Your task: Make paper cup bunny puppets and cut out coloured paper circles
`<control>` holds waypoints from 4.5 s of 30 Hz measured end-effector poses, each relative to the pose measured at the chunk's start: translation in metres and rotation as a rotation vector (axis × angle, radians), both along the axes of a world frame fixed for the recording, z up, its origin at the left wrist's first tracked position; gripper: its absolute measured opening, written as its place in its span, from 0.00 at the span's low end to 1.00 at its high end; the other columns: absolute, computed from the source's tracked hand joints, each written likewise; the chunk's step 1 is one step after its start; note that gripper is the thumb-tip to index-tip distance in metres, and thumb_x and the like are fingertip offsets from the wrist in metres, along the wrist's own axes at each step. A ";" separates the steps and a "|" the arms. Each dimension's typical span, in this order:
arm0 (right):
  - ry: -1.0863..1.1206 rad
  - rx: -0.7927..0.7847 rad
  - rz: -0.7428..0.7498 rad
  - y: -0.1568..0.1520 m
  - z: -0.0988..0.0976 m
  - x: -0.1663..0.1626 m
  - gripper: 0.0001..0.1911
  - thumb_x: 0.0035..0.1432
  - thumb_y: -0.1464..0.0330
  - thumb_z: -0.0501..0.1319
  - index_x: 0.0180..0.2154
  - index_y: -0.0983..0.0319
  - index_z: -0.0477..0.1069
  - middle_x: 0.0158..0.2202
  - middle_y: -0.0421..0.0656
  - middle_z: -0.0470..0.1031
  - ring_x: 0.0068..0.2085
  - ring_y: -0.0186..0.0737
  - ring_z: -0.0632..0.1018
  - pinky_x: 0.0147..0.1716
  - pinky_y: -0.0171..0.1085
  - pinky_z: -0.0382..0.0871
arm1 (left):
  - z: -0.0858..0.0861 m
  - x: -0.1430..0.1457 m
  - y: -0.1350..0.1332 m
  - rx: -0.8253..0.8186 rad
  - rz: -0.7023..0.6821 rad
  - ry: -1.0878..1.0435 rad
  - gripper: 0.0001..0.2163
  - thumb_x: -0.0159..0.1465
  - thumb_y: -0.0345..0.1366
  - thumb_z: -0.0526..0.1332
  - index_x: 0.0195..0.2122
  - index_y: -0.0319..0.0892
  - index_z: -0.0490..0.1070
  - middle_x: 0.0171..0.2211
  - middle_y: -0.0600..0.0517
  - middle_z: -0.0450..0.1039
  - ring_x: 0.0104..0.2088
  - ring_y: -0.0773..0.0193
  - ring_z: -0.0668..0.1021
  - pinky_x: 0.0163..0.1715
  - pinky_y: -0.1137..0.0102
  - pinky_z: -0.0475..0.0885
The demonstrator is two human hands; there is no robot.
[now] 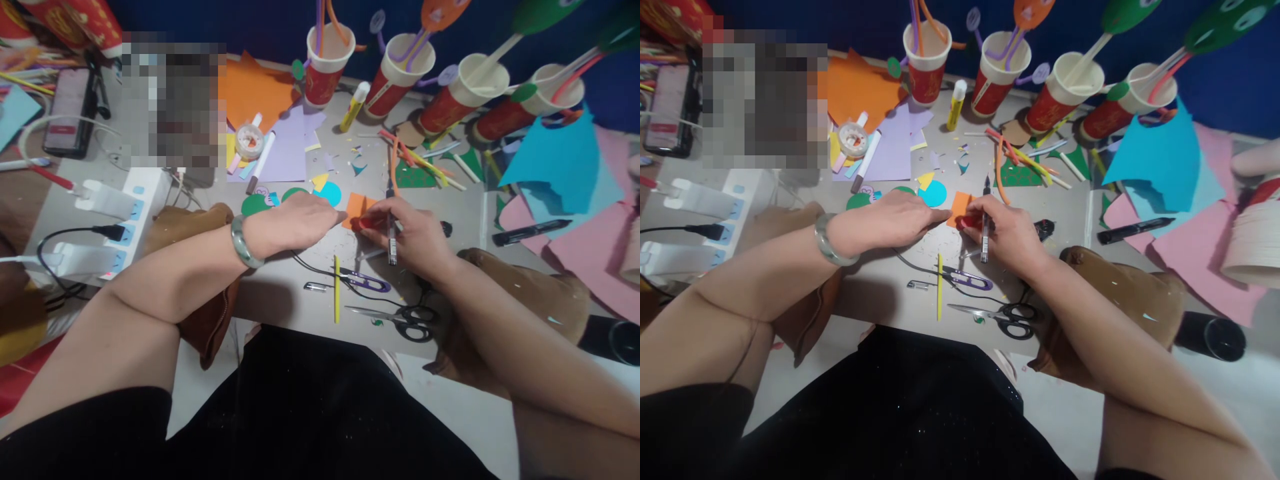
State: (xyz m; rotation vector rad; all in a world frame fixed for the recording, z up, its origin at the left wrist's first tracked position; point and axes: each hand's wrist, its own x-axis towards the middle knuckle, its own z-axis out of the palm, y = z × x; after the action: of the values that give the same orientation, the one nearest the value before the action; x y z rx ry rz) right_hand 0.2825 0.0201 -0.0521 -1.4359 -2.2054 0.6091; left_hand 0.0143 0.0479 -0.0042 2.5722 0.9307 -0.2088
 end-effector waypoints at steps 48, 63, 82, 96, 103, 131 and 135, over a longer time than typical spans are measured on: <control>0.051 -0.171 0.018 -0.005 0.015 0.015 0.12 0.63 0.62 0.70 0.49 0.53 0.81 0.44 0.44 0.91 0.45 0.53 0.91 0.51 0.51 0.85 | -0.004 0.003 0.005 -0.089 -0.073 -0.091 0.24 0.81 0.39 0.49 0.73 0.54 0.75 0.41 0.47 0.84 0.35 0.59 0.79 0.34 0.65 0.63; -0.126 -0.010 0.035 -0.004 0.011 0.003 0.11 0.64 0.65 0.69 0.49 0.52 0.81 0.46 0.44 0.90 0.42 0.54 0.89 0.43 0.47 0.80 | -0.003 0.004 0.005 -0.078 -0.062 -0.036 0.26 0.80 0.38 0.51 0.76 0.56 0.72 0.42 0.47 0.85 0.39 0.57 0.82 0.37 0.64 0.65; -0.102 -0.035 -0.012 -0.006 0.010 -0.003 0.10 0.66 0.62 0.69 0.48 0.49 0.83 0.43 0.42 0.90 0.41 0.56 0.88 0.41 0.49 0.80 | 0.005 0.003 0.005 -0.104 -0.069 -0.043 0.28 0.77 0.33 0.52 0.75 0.54 0.72 0.41 0.46 0.84 0.37 0.57 0.81 0.36 0.65 0.66; -0.108 -0.016 -0.031 -0.007 0.010 -0.005 0.08 0.66 0.59 0.69 0.46 0.50 0.82 0.41 0.43 0.89 0.39 0.54 0.87 0.40 0.49 0.77 | 0.005 0.002 0.005 -0.133 -0.059 -0.050 0.29 0.75 0.30 0.53 0.76 0.54 0.72 0.41 0.47 0.84 0.36 0.58 0.80 0.38 0.64 0.65; -0.146 0.003 -0.020 -0.007 0.008 -0.004 0.07 0.67 0.60 0.68 0.46 0.50 0.82 0.42 0.42 0.89 0.39 0.54 0.87 0.37 0.47 0.76 | 0.004 0.002 0.005 -0.140 -0.056 -0.042 0.30 0.75 0.30 0.53 0.76 0.54 0.72 0.42 0.47 0.85 0.37 0.57 0.80 0.40 0.63 0.66; 0.271 -0.186 -0.156 0.023 0.024 0.005 0.35 0.72 0.32 0.54 0.52 0.52 0.83 0.31 0.46 0.82 0.30 0.50 0.80 0.37 0.53 0.79 | 0.008 0.002 -0.008 0.005 -0.147 -0.050 0.29 0.78 0.28 0.50 0.79 0.42 0.65 0.31 0.49 0.79 0.30 0.60 0.75 0.34 0.65 0.63; 0.257 -0.295 -0.068 0.040 0.029 -0.002 0.38 0.71 0.31 0.54 0.44 0.55 0.84 0.27 0.44 0.77 0.27 0.47 0.77 0.34 0.50 0.77 | 0.010 0.002 -0.015 0.003 -0.150 -0.011 0.29 0.77 0.25 0.47 0.78 0.37 0.65 0.28 0.51 0.75 0.27 0.60 0.72 0.32 0.63 0.62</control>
State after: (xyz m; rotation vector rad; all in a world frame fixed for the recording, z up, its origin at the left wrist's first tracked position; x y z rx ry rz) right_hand 0.2802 0.0605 -0.0226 -1.4710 -1.9176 1.0671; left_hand 0.0163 0.0327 0.0061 2.6448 0.7352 -0.2350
